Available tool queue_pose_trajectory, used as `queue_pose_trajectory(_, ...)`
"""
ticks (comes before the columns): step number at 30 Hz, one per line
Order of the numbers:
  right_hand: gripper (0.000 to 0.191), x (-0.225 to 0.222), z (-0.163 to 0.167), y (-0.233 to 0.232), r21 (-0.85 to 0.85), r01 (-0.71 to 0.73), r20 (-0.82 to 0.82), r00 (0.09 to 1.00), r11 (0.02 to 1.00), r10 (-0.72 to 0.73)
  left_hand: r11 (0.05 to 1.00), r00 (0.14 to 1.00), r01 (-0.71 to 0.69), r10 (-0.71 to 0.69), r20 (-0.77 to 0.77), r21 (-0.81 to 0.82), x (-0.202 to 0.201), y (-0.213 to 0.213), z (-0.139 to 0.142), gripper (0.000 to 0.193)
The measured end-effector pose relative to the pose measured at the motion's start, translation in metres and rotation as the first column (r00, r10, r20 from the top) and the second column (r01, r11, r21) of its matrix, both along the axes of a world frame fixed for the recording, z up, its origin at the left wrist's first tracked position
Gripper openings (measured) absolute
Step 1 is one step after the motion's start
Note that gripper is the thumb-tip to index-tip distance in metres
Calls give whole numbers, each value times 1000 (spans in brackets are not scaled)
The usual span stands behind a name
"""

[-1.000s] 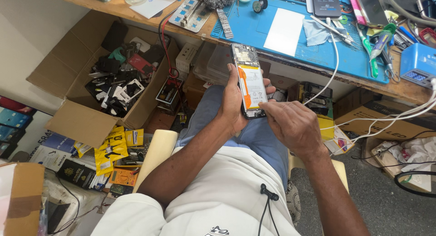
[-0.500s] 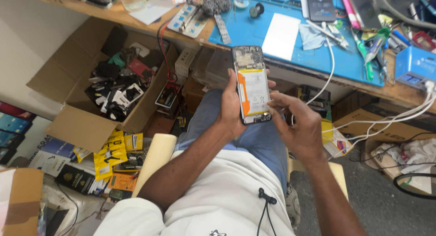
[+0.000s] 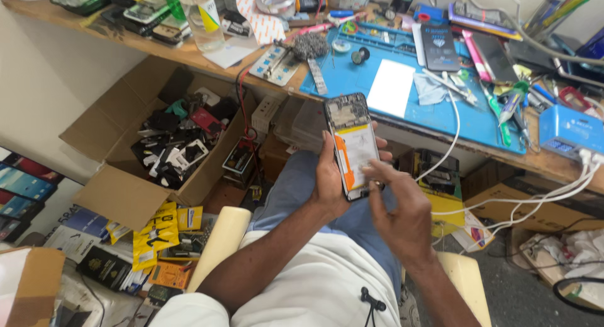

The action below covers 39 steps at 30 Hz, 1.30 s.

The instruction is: The person uses a yellow-handled screwdriver to work on the internal components of a disassembled smartphone on a blue mat. They then connect a white charging cable to the phone and test the screen, which lights up. The person repeats the charging test on a second smartphone.

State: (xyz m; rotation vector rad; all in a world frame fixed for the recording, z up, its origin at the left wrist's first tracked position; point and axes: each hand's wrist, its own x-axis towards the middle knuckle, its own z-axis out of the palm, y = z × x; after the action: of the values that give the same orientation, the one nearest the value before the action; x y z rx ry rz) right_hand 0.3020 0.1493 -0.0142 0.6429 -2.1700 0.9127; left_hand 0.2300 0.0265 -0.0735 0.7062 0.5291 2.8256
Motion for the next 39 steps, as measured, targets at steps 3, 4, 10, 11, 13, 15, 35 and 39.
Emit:
queue_pose_trajectory(3,33,-11,9,6,-126,33,79,997,991,-23,1000,998,7,-6,64,-24,3,1,0,79)
queue_pose_trajectory(4,34,-16,12,7,-159,54,108,993,986,-37,999,999,11,-9,44,-31,5,2,0,78)
queue_pose_trajectory(10,22,-33,21,-1,-23,137,43,990,990,-136,989,998,-39,44,34,-145,11,11,-9,73)
queue_pose_trajectory(11,18,-33,21,-2,12,156,12,988,988,-156,985,998,-62,61,-6,-158,12,13,-12,73)
queue_pose_trajectory(13,12,-34,22,-4,82,195,-52,980,977,-191,977,997,-79,73,-35,-200,11,14,-18,74)
queue_pose_trajectory(15,9,-36,22,-3,79,220,-17,976,972,-219,964,998,-66,64,-15,-258,10,15,-25,75)
queue_pose_trajectory(35,16,-61,4,40,-628,-3,533,727,778,433,974,999,-8,16,34,-228,8,15,-19,79)
queue_pose_trajectory(39,16,-59,-5,45,-642,-21,542,694,766,474,993,998,67,-67,5,-93,4,15,-22,80)
